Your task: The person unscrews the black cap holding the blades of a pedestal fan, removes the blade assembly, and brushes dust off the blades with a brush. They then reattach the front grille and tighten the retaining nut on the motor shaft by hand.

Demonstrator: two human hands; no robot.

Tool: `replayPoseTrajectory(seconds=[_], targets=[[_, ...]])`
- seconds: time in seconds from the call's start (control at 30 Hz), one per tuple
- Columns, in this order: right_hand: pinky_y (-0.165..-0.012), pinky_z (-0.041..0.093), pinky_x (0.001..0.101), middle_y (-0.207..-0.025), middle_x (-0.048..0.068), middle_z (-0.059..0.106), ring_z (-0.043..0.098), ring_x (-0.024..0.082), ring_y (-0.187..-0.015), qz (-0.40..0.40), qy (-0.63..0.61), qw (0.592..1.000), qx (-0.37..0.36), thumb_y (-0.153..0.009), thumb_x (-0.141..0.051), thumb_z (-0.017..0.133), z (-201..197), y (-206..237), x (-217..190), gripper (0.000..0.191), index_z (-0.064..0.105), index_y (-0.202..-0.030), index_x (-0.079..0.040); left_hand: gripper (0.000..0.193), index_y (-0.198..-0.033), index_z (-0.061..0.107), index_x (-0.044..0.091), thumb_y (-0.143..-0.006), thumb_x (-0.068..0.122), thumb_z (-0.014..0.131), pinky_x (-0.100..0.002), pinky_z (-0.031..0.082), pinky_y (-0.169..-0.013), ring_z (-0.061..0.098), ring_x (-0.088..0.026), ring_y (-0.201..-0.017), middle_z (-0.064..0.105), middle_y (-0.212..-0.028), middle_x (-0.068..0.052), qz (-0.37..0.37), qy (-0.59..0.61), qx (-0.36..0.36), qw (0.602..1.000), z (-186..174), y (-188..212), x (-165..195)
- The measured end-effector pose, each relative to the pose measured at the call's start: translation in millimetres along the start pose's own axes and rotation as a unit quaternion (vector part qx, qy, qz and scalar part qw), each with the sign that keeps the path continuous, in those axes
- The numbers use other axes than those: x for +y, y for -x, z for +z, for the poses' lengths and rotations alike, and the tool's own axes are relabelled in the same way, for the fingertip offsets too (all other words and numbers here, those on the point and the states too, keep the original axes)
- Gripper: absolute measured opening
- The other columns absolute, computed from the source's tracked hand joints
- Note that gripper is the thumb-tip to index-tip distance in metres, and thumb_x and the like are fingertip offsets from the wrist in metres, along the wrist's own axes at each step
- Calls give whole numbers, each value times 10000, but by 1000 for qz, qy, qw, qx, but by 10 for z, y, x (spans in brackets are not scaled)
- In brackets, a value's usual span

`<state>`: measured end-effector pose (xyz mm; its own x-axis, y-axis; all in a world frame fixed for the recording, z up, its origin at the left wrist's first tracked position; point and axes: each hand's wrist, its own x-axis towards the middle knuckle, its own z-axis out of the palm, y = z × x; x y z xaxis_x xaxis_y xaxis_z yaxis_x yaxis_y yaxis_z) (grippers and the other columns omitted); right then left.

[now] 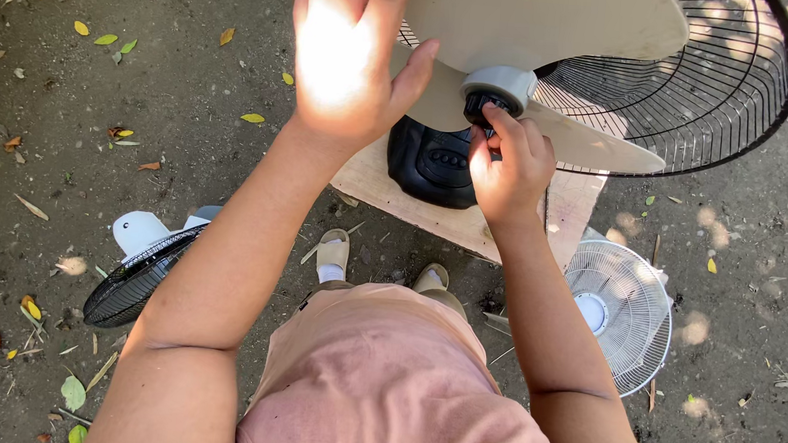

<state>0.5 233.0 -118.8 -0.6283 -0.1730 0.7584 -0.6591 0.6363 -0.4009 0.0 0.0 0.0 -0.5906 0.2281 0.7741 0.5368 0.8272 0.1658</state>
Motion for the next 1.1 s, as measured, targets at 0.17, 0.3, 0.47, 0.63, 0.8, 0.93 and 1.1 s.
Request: replayPoseTrajectory(seconds=[0.17,0.3,0.47,0.63,0.8,0.93,1.1], targets=[[-662,442,343,-774,-11,600,615,181,-677,0,-14,1000,-2,-797,35,875,-2,9,5,464,675,-1188,-117,770,-1482,414,101,-829,87,823,-424,473,-971,541,-324,-1174,484,-1361,-129,-29,67,40,997,6,57,38],[-650,443,348,-760,1,589,592,196,-665,4,-12,1000,5,-787,50,873,-5,12,-2,467,681,-1176,-122,749,-1418,484,68,-793,153,887,-457,457,-882,545,-359,-1070,505,-1250,-137,-42,21,3,999,-27,-66,21],[-642,457,357,-755,20,585,587,209,-666,10,-22,1000,8,-780,61,865,-13,22,-12,468,684,-1172,-117,739,-1401,518,41,-802,185,925,-500,452,-832,574,-388,-1061,553,-1236,-151,-30,15,-44,998,-52,-77,-13],[-640,464,353,-754,25,594,595,203,-666,5,-31,999,14,-805,65,865,-21,30,-16,454,685,-1185,-106,809,-1513,366,37,-888,135,869,-436,481,-1042,555,-350,-1249,474,-1417,-167,-74,42,23,996,43,222,-135],[-643,465,341,-768,28,602,600,197,-682,12,-40,999,14,-809,61,866,-47,43,-44,445,680,-1183,-94,830,-1590,272,27,-967,103,814,-386,528,-1088,614,-285,-1277,508,-1465,-177,-198,109,-10,974,201,632,-253],[-650,468,341,-786,36,607,605,197,-693,12,-38,999,19,-807,62,870,-55,32,-61,432,680,-1169,-78,842,-1576,254,4,-942,80,803,-394,552,-1047,655,-277,-1233,565,-1437,-224,-282,152,-11,947,435,872,-311],[-654,488,333,-814,61,622,621,197,-697,28,-46,998,15,-821,69,858,-86,29,-128,400,680,-1158,-53,836,-1522,251,-19,-898,80,798,-364,576,-965,697,-263,-1112,650,-1294,-214,-401,228,-9,887,753,1077,-334]])
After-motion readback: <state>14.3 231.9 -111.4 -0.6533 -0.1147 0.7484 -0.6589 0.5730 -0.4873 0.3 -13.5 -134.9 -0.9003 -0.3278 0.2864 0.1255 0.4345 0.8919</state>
